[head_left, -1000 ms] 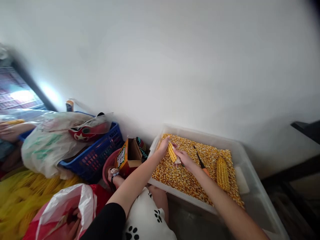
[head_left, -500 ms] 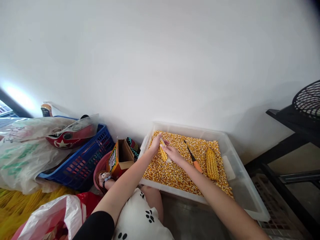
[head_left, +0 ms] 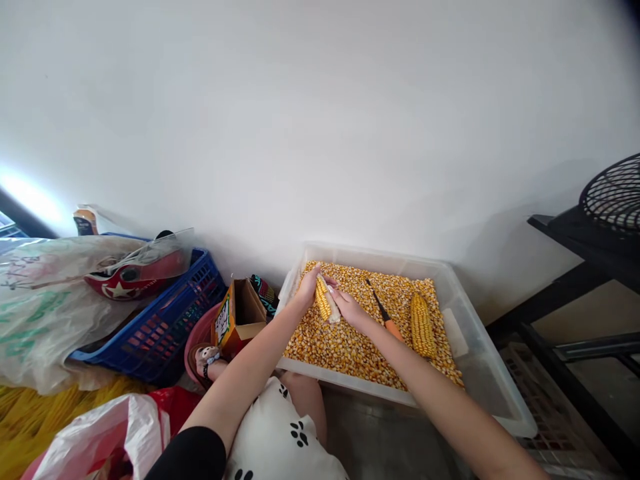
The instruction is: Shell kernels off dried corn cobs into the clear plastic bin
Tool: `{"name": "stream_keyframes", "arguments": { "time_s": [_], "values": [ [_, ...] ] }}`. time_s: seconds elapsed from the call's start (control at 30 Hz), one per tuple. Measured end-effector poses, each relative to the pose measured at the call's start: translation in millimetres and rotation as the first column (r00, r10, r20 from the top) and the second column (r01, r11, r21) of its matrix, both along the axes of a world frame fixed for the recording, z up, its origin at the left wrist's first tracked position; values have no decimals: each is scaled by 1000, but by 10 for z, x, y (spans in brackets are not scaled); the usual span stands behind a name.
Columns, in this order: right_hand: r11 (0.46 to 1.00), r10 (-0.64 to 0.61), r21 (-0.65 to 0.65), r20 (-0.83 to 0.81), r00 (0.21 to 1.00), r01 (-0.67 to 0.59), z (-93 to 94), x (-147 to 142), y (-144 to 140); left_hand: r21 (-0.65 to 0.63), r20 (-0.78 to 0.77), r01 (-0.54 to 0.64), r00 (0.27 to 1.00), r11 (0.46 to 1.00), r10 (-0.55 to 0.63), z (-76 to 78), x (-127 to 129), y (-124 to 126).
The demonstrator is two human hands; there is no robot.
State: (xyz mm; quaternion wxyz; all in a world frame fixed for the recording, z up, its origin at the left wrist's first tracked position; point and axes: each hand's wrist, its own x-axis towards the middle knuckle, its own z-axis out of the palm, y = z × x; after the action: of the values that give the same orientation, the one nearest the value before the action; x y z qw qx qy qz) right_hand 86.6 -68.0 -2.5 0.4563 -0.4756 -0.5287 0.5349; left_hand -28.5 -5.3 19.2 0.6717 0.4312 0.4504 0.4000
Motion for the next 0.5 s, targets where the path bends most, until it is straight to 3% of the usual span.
{"name": "stream_keyframes", "arguments": {
  "time_s": [0.1, 0.23, 0.43, 0.5],
  "values": [
    [999, 44, 14, -36, 998, -43, 50, -30, 6, 56, 17, 27, 999, 998, -28, -33, 25, 3],
    [998, -19, 57, 67, 998, 15, 62, -43, 15, 148, 20, 37, 999, 988, -41, -119, 73, 11],
    [999, -6, 45, -39, 999, 8, 47, 16, 25, 27, 83, 78, 993, 997, -80, -127, 85, 19],
    [998, -6, 68, -71, 997, 11, 64, 15, 32, 40, 97, 51, 994, 998, -54, -113, 86, 16]
  ]
}}
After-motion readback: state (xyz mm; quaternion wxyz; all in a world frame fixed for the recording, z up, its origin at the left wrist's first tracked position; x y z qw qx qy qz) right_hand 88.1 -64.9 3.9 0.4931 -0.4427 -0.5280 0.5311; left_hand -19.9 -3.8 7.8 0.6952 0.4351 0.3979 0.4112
